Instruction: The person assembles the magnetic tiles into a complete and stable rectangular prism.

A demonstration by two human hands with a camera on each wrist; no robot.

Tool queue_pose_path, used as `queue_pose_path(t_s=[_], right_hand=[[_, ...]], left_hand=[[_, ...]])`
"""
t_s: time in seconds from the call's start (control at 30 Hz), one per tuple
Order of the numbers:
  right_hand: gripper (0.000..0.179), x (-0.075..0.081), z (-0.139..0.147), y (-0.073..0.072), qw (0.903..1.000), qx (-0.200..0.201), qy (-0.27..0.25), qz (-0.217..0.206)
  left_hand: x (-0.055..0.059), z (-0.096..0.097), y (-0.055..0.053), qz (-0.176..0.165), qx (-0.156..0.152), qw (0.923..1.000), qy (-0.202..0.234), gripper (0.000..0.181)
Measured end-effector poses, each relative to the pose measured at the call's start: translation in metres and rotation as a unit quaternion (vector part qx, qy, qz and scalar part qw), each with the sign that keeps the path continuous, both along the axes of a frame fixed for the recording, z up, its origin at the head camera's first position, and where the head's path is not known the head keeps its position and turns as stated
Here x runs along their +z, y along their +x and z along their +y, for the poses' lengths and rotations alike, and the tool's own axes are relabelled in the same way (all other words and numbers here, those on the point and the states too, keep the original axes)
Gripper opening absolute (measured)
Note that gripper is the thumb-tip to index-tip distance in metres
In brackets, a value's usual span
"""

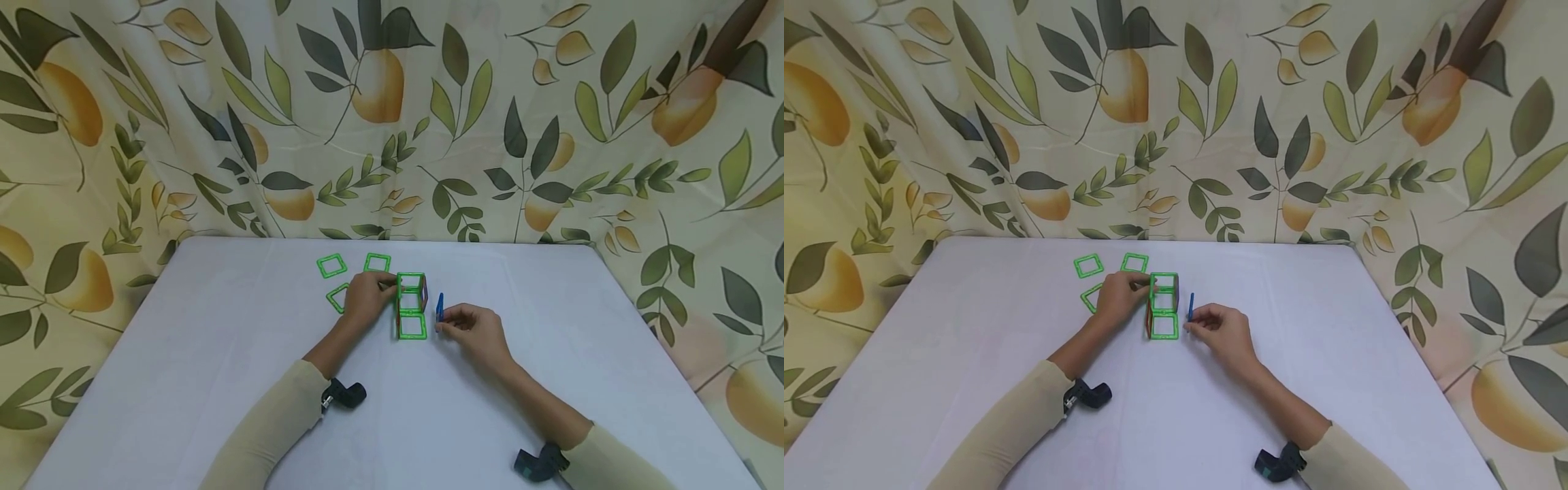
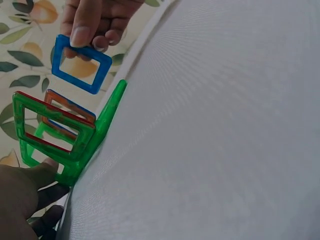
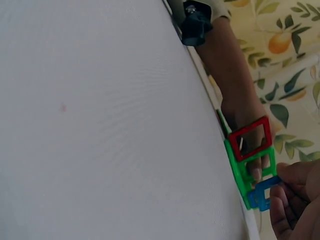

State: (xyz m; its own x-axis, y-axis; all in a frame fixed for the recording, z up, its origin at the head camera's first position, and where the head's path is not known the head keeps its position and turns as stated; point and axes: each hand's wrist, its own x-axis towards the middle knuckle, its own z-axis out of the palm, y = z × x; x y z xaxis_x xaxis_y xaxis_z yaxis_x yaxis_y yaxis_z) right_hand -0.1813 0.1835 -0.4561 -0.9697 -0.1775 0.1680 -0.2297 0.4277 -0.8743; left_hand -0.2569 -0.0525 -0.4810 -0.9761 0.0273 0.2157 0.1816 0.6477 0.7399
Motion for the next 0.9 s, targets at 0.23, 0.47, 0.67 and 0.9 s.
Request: queue_pose_path(t_s=[0.23, 0.47, 0.67, 0.9], right_hand=[[0.014, -0.002, -0.003, 0.006, 0.9999, 0.010, -0.007, 0.006], [0.013, -0.004, -0.006, 0.012, 0.9996, 0.024, -0.012, 0.013], [0.013, -0.006, -0.010, 0.015, 0.9993, 0.029, -0.022, 0.012], [0.013, -0.008, -0.014, 0.016, 0.9986, 0.039, -0.032, 0.014]], left_hand=[[0.002, 0.000, 0.000, 0.007, -0.002, 1.0000, -0.004, 0.020], [0.000, 0.000, -0.001, 0.004, -0.002, 1.0000, -0.003, 0.020], [-0.002, 0.000, -0.001, 0.004, -0.004, 1.0000, -0.001, 0.020], [-0.003, 0.000, -0.002, 0.000, -0.002, 1.0000, -0.001, 0.021]])
